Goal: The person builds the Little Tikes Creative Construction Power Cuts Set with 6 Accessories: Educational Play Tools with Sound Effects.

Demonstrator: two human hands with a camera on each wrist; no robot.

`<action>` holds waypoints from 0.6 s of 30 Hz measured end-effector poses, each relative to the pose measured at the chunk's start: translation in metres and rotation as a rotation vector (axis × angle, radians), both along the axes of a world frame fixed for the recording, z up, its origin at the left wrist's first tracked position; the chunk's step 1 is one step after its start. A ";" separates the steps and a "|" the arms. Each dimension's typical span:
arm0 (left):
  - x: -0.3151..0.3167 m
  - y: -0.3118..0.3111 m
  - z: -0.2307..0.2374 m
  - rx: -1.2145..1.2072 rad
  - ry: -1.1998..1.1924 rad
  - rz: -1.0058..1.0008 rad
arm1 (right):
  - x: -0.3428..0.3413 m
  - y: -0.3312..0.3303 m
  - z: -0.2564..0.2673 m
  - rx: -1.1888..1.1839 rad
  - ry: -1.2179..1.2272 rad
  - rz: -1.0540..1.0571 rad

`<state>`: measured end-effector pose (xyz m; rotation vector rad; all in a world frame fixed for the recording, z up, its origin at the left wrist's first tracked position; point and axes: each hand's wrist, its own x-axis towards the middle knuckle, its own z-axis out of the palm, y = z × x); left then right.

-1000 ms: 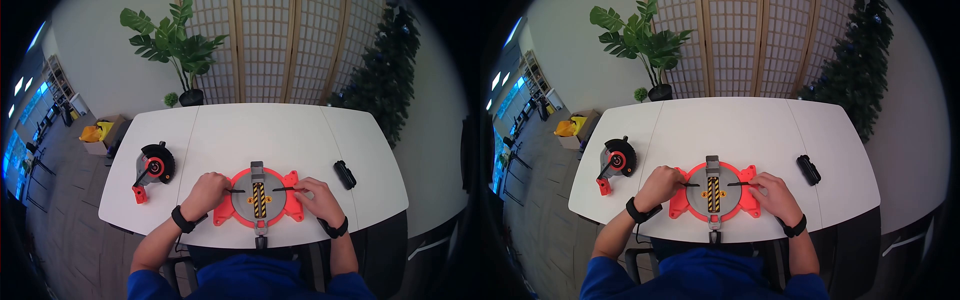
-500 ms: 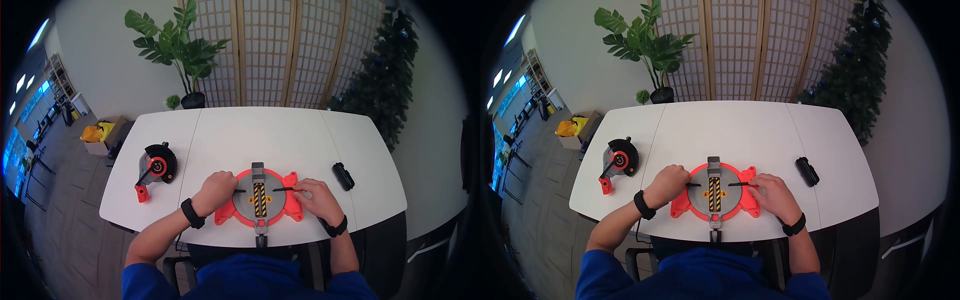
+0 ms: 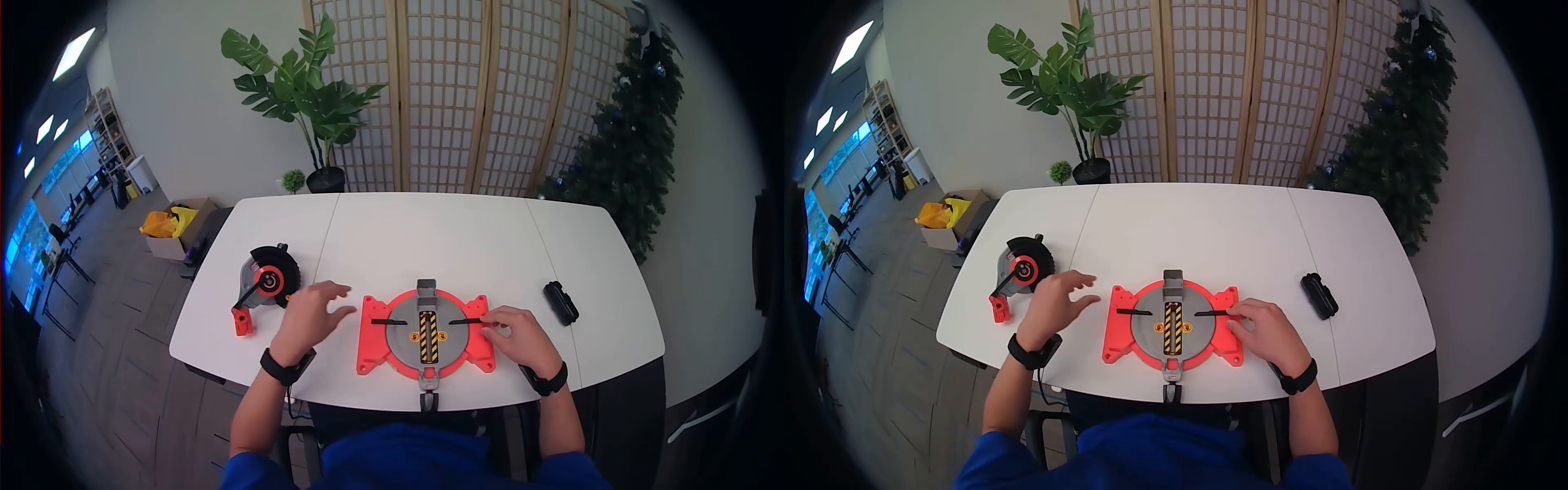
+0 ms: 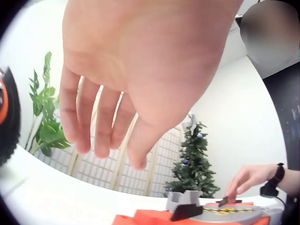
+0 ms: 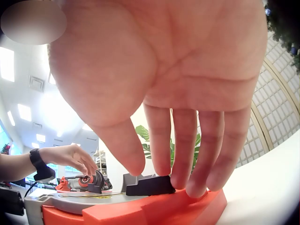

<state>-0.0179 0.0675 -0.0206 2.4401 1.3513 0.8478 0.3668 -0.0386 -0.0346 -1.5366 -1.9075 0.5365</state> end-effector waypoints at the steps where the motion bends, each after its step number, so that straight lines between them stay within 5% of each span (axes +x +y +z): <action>1: -0.012 0.003 0.000 0.070 0.025 0.070 | 0.000 0.000 0.000 -0.002 0.006 -0.002; 6: -0.075 0.020 -0.017 0.230 0.126 0.375 | 0.001 -0.001 -0.003 -0.005 0.024 -0.009; 8: -0.086 0.019 -0.018 0.156 0.205 0.662 | 0.002 -0.001 -0.006 -0.004 0.026 -0.010; 12: -0.108 0.024 -0.028 -0.087 0.348 0.805 | 0.004 0.000 -0.010 -0.002 0.040 -0.013; 18: -0.148 0.051 -0.076 -0.094 0.438 0.888 | 0.003 -0.003 -0.008 -0.019 0.045 -0.020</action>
